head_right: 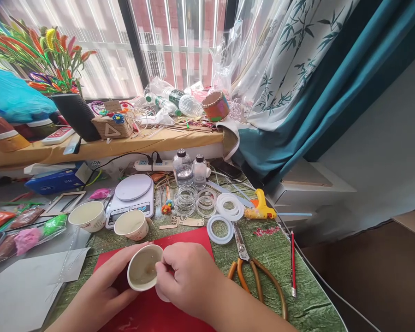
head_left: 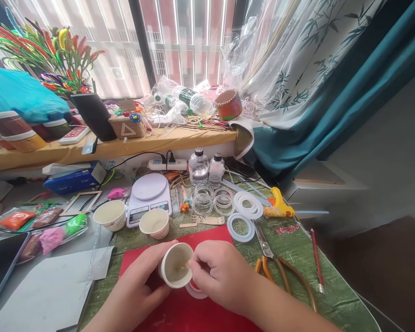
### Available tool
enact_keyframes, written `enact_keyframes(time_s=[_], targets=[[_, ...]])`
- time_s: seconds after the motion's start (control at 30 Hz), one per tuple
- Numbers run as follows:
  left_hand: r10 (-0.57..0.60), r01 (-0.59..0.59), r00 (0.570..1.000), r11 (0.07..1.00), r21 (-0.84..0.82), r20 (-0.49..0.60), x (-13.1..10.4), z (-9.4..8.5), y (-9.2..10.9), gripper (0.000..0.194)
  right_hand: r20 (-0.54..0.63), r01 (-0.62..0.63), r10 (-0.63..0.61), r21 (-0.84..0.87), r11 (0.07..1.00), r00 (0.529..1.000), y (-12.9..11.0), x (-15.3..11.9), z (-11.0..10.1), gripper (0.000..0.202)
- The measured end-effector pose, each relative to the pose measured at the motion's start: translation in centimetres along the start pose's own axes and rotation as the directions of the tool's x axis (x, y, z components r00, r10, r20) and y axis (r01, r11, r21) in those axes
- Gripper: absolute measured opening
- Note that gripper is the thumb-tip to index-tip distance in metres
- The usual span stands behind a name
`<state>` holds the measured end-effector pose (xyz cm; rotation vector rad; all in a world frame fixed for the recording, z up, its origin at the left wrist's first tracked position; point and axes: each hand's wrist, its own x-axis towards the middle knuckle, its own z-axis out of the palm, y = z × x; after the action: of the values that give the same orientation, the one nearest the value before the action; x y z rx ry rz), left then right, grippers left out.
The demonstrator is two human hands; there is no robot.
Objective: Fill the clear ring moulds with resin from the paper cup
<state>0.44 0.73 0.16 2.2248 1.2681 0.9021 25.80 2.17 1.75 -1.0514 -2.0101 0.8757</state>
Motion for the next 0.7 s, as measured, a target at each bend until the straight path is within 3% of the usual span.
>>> enact_keyframes(time_s=[0.13,0.27,0.37,0.5,0.6,0.7], targets=[[-0.002,0.002,1.0,1.0,0.009,-0.011,0.1,0.0,0.01,0.062,-0.034,-0.035,0.034,-0.027,0.999,0.999,-0.21,-0.19,-0.06,0.035],[-0.005,0.005,1.0,1.0,-0.009,-0.015,0.05,-0.06,0.0,0.062,0.054,-0.129,0.127,0.041,0.991,0.99,-0.56,-0.36,-0.06,0.035],[-0.021,0.021,1.0,1.0,0.002,-0.007,0.0,-0.1,-0.02,0.064,0.005,-0.118,0.118,0.026,0.993,0.993,-0.66,-0.35,-0.09,0.036],[-0.035,0.035,0.999,0.999,-0.007,0.002,0.02,-0.11,-0.01,0.059,0.06,-0.152,0.148,0.069,0.986,0.987,-0.53,-0.26,-0.15,0.035],[-0.042,0.042,0.999,0.999,-0.005,0.006,0.0,-0.11,-0.02,0.061,0.008,-0.127,0.127,0.021,0.992,0.992,-0.5,-0.19,-0.15,0.036],[-0.057,0.057,0.998,0.998,-0.009,0.013,-0.09,-0.09,-0.06,0.059,0.044,-0.168,0.167,0.039,0.985,0.985,-0.58,-0.13,-0.18,0.035]])
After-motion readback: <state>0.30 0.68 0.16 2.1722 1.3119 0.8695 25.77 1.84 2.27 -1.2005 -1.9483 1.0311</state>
